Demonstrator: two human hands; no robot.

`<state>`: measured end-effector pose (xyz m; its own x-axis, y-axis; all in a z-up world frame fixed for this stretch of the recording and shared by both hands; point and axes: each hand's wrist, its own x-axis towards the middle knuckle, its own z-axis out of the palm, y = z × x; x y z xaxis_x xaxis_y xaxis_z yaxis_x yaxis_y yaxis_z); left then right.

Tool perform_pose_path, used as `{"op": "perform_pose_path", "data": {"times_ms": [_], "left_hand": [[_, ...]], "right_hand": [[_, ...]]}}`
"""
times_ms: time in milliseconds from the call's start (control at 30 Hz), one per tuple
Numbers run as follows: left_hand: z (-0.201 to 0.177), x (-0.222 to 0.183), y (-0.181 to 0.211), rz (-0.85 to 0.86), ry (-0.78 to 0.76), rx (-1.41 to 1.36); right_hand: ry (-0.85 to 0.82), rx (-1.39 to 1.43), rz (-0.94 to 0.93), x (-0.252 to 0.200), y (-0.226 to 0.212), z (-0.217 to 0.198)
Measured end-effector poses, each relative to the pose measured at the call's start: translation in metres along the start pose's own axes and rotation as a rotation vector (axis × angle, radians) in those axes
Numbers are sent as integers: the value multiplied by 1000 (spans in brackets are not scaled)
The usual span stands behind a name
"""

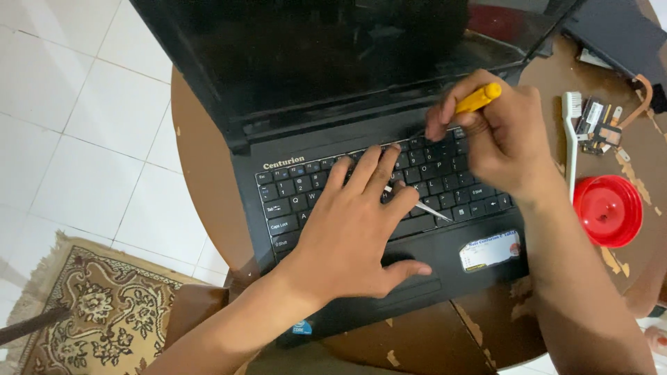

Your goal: Disassembling a laptop by removing the keyboard and casing to access internal components.

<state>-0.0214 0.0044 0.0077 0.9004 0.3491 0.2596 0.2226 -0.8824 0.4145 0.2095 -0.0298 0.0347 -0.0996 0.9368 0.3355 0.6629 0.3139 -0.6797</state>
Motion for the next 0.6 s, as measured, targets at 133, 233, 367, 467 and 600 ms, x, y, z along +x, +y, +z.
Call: {"op": "perform_pose_path", "data": {"times_ms": [133,233,367,467,600], "left_hand": [[2,-1,-1,-16,-23,-8],[2,-1,-1,-2,-18,6],[1,0,-1,-2,-23,7],[0,0,-1,-6,-21,23],[0,0,0,-6,-13,57]], "right_hand": [[34,-23,-11,-11,9,6],[133,188,5,-14,10,8],[53,-28,33,-11,3,4],[18,-71,40,-8,1,3],[-11,-22,35,-2,0,2]]}}
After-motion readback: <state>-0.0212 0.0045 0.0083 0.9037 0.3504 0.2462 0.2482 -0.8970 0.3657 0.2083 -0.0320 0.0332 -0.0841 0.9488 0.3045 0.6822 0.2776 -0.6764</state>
